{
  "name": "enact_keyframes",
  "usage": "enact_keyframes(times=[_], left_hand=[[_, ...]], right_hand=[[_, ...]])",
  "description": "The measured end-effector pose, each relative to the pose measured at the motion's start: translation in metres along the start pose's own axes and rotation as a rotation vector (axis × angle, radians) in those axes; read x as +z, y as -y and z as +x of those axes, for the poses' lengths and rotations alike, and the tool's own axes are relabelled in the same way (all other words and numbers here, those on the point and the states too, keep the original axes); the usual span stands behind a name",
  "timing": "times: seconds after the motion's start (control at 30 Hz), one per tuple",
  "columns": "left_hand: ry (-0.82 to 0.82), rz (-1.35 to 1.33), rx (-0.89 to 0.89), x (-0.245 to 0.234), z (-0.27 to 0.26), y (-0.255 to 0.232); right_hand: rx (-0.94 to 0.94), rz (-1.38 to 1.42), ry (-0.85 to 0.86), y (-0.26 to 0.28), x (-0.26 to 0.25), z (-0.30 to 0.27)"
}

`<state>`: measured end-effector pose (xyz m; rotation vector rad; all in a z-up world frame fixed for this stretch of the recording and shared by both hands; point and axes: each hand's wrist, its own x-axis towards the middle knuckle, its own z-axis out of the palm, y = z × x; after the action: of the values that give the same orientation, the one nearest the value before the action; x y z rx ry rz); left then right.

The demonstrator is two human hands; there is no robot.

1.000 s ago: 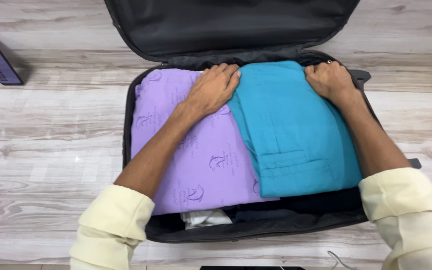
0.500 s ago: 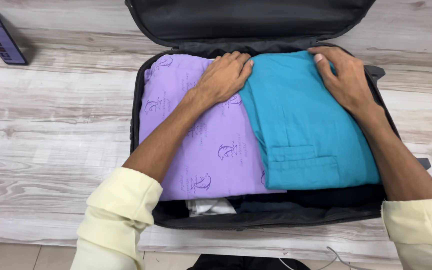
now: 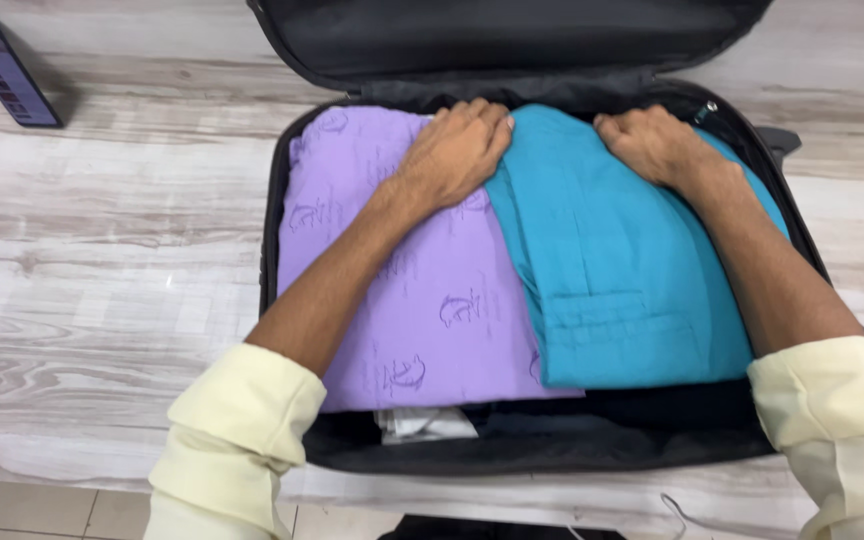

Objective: The person folds and organizes clothing items, including a purple patterned shirt, a teal garment, and a black t-shirt, into a suitcase before closing the lid and pulling the zipper around the perimeter by hand.

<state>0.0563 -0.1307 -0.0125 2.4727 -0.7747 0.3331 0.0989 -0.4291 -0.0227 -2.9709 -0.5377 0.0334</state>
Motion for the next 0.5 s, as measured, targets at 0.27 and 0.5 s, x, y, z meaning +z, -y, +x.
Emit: enact_keyframes(times=[0.27,0.5], left_hand=[[0.002,-0.039,0.007,-0.003,-0.001,0.001],[0.025,-0.029,-0.006,0.004,0.001,0.006]], right_hand=[[-0.183,0.274,-0.396,0.078,-0.066,-0.071],[-0.169,0.149,-0.094,0.143,-0.049,-0.089]])
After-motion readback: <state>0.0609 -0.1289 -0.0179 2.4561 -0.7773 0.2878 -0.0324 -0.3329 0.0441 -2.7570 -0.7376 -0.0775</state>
